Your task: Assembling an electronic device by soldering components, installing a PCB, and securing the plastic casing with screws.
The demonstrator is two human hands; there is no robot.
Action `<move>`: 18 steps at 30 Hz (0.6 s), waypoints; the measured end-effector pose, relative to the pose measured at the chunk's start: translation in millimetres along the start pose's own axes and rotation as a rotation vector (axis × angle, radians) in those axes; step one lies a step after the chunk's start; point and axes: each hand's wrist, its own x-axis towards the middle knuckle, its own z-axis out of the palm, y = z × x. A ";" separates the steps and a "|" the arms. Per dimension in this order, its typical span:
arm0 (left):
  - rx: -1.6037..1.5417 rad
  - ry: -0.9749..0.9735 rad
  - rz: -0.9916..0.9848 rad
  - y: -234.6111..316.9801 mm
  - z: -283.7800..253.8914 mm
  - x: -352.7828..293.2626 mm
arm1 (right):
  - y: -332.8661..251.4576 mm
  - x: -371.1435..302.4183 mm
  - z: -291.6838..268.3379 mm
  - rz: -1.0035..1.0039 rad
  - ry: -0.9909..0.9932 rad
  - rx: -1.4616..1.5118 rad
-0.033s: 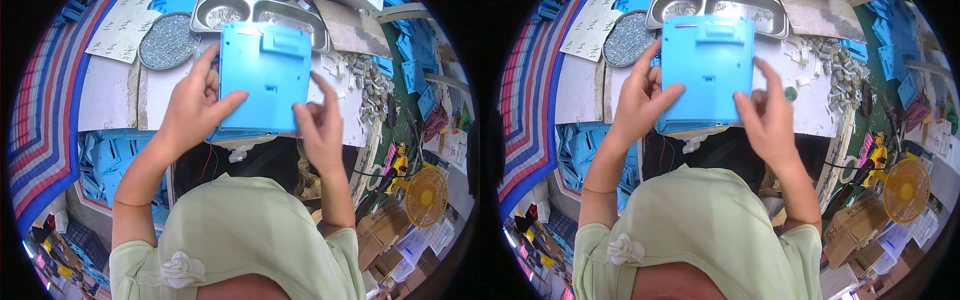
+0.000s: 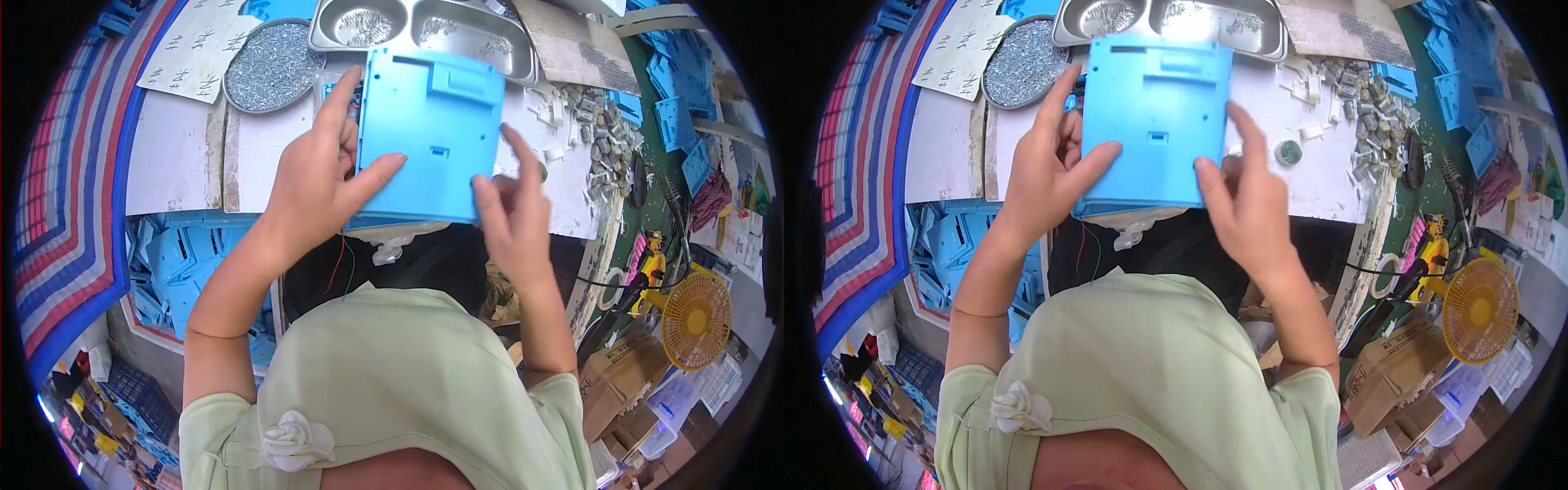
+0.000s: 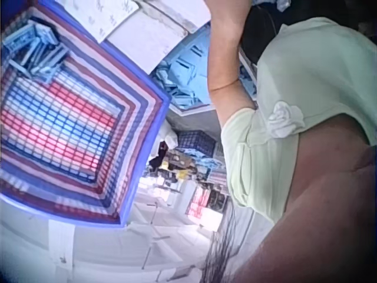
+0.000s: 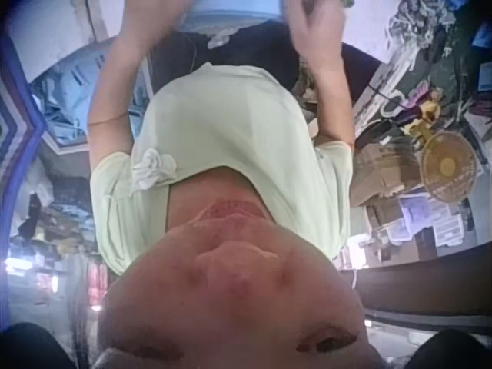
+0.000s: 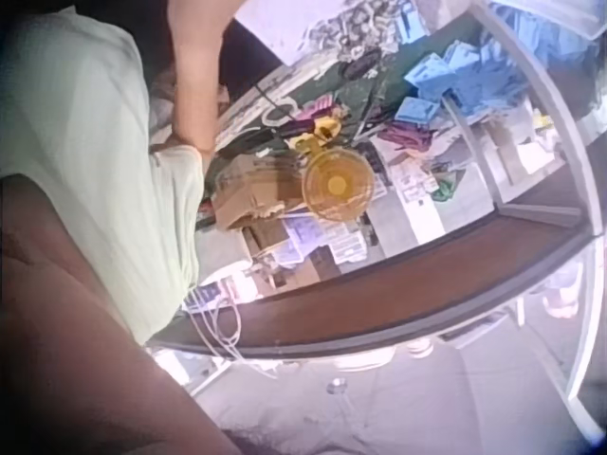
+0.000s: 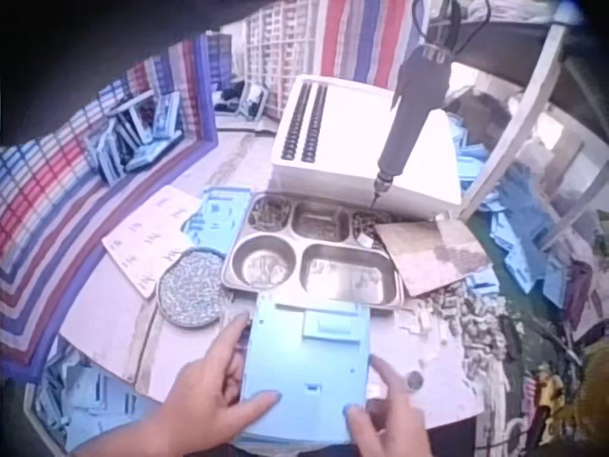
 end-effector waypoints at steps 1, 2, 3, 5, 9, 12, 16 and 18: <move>0.085 0.003 0.016 2.7 1.5 -2.9 | 8.2 -3.3 6.3 -0.033 -0.001 -0.055; 0.171 0.007 0.032 3.6 2.8 -4.3 | 15.4 -5.3 13.2 -0.067 -0.003 -0.110; 0.214 0.063 0.112 -5.8 7.3 -4.1 | 18.5 -5.4 17.2 -0.100 -0.002 -0.165; 0.212 0.078 0.099 -13.4 4.6 -5.8 | 13.4 3.4 15.7 -0.098 -0.051 -0.159; 0.195 0.087 -0.018 -12.2 -3.6 -14.2 | 14.8 18.7 16.9 -0.115 -0.157 -0.113; 0.161 0.119 0.033 -17.3 2.2 -17.3 | 16.1 19.8 16.3 -0.142 -0.187 -0.118; 0.147 0.120 -0.004 -17.3 1.1 -24.2 | 17.4 17.6 13.3 -0.227 -0.203 -0.172; 0.153 0.140 -0.008 -16.9 0.2 -25.9 | 16.9 18.2 12.7 -0.225 -0.214 -0.136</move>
